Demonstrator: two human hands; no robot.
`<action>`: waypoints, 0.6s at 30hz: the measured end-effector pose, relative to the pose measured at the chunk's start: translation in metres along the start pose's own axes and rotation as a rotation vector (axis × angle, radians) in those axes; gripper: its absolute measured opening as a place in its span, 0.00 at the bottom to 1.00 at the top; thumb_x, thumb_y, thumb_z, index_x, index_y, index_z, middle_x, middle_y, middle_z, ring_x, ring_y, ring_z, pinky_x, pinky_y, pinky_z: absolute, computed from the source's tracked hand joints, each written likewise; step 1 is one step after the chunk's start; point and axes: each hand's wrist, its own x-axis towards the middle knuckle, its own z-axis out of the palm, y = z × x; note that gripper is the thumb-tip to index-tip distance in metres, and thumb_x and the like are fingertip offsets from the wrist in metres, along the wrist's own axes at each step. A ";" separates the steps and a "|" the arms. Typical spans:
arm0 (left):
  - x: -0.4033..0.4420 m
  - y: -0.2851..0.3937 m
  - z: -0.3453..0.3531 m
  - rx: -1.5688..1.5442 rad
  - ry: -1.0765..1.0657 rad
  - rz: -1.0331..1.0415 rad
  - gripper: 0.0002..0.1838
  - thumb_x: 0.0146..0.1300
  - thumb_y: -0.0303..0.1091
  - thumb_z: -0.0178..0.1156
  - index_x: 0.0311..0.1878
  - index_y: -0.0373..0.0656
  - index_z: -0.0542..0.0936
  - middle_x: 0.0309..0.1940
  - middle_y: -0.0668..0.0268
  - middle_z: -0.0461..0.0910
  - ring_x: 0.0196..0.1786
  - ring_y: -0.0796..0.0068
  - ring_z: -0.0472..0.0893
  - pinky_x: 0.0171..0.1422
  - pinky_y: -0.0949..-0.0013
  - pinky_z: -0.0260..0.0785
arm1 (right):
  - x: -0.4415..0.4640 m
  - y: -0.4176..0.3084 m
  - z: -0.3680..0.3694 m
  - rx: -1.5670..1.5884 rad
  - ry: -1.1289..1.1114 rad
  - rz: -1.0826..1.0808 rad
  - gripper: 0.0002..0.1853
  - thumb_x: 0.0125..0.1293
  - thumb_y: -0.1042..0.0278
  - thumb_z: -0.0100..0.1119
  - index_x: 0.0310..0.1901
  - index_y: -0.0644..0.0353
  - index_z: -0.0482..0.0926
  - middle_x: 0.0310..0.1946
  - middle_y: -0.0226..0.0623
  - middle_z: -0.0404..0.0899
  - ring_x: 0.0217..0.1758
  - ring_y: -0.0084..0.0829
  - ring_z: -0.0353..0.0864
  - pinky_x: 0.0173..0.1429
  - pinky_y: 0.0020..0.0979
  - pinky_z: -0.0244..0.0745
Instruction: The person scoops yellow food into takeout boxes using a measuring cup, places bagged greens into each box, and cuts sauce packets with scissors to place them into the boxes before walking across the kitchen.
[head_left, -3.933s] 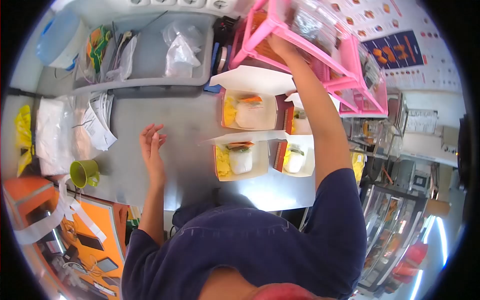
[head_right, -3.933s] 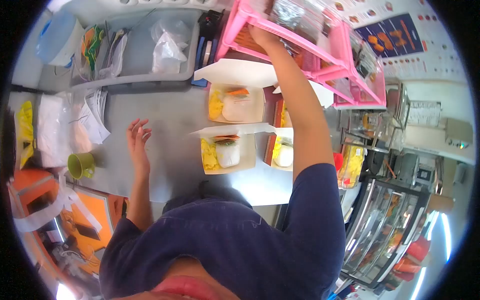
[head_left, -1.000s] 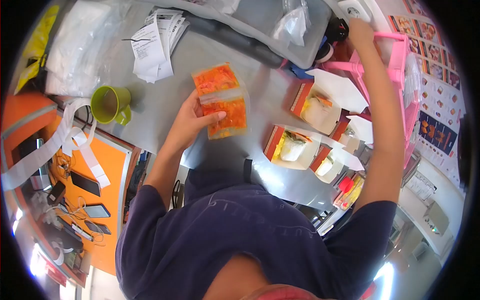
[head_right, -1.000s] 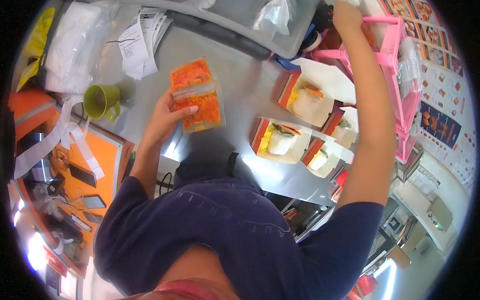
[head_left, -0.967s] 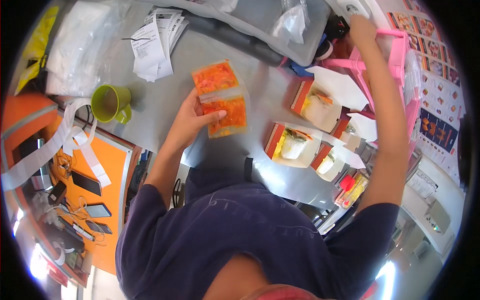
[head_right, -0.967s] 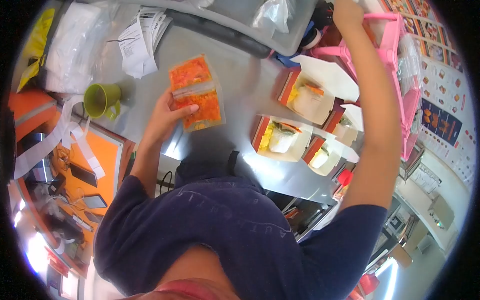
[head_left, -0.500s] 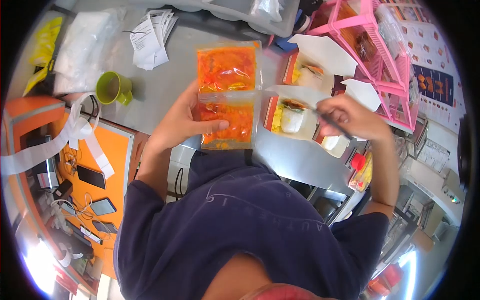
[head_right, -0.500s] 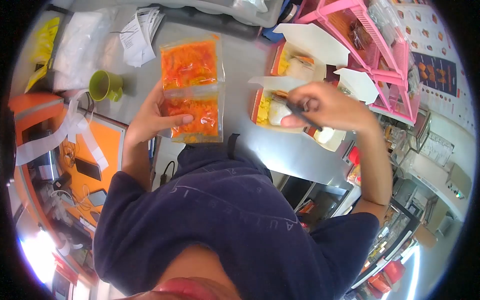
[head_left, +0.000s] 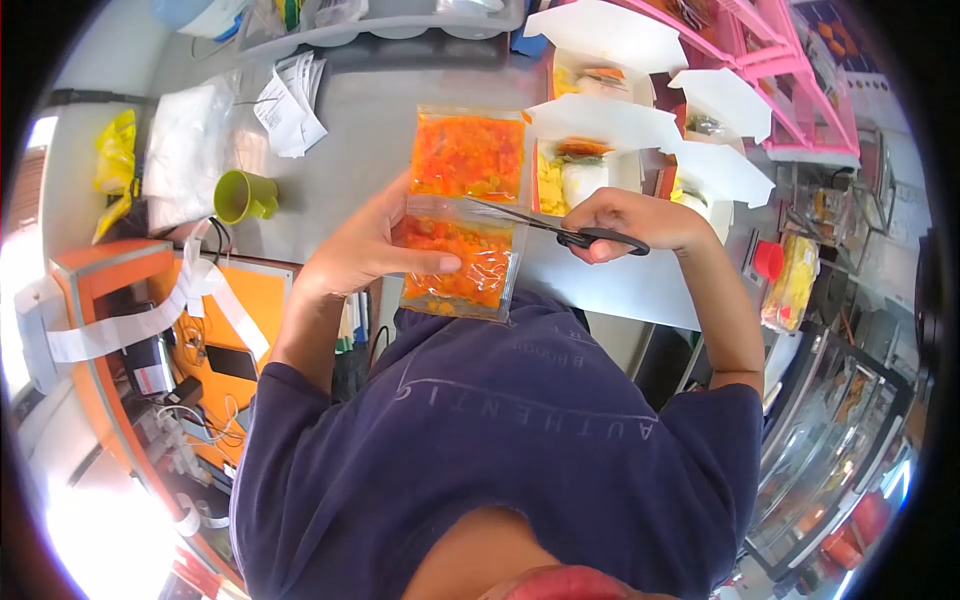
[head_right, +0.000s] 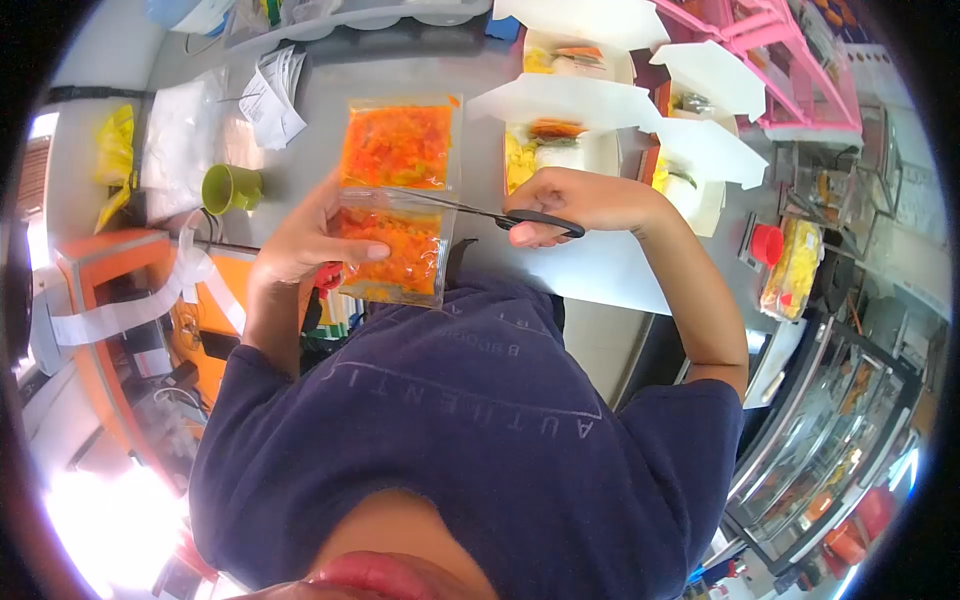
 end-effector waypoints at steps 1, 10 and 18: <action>0.002 -0.002 0.001 0.002 -0.002 0.005 0.42 0.49 0.19 0.64 0.67 0.41 0.54 0.55 0.55 0.69 0.58 0.69 0.70 0.60 0.67 0.65 | -0.002 0.003 0.001 -0.003 0.008 -0.009 0.31 0.55 0.33 0.55 0.18 0.58 0.65 0.15 0.22 0.60 0.20 0.15 0.59 0.24 0.21 0.54; 0.010 0.000 0.015 -0.025 -0.027 -0.080 0.44 0.47 0.20 0.66 0.67 0.42 0.54 0.56 0.57 0.70 0.59 0.69 0.69 0.62 0.66 0.63 | -0.019 0.024 0.008 0.145 0.073 0.017 0.34 0.46 0.30 0.62 0.20 0.60 0.70 0.17 0.22 0.63 0.22 0.15 0.60 0.25 0.21 0.54; 0.013 0.007 0.027 -0.041 0.029 -0.165 0.44 0.39 0.19 0.69 0.63 0.33 0.59 0.55 0.58 0.71 0.60 0.68 0.68 0.66 0.65 0.55 | -0.023 0.032 0.008 0.168 0.026 -0.012 0.32 0.48 0.32 0.62 0.17 0.58 0.67 0.16 0.20 0.61 0.20 0.13 0.59 0.23 0.20 0.51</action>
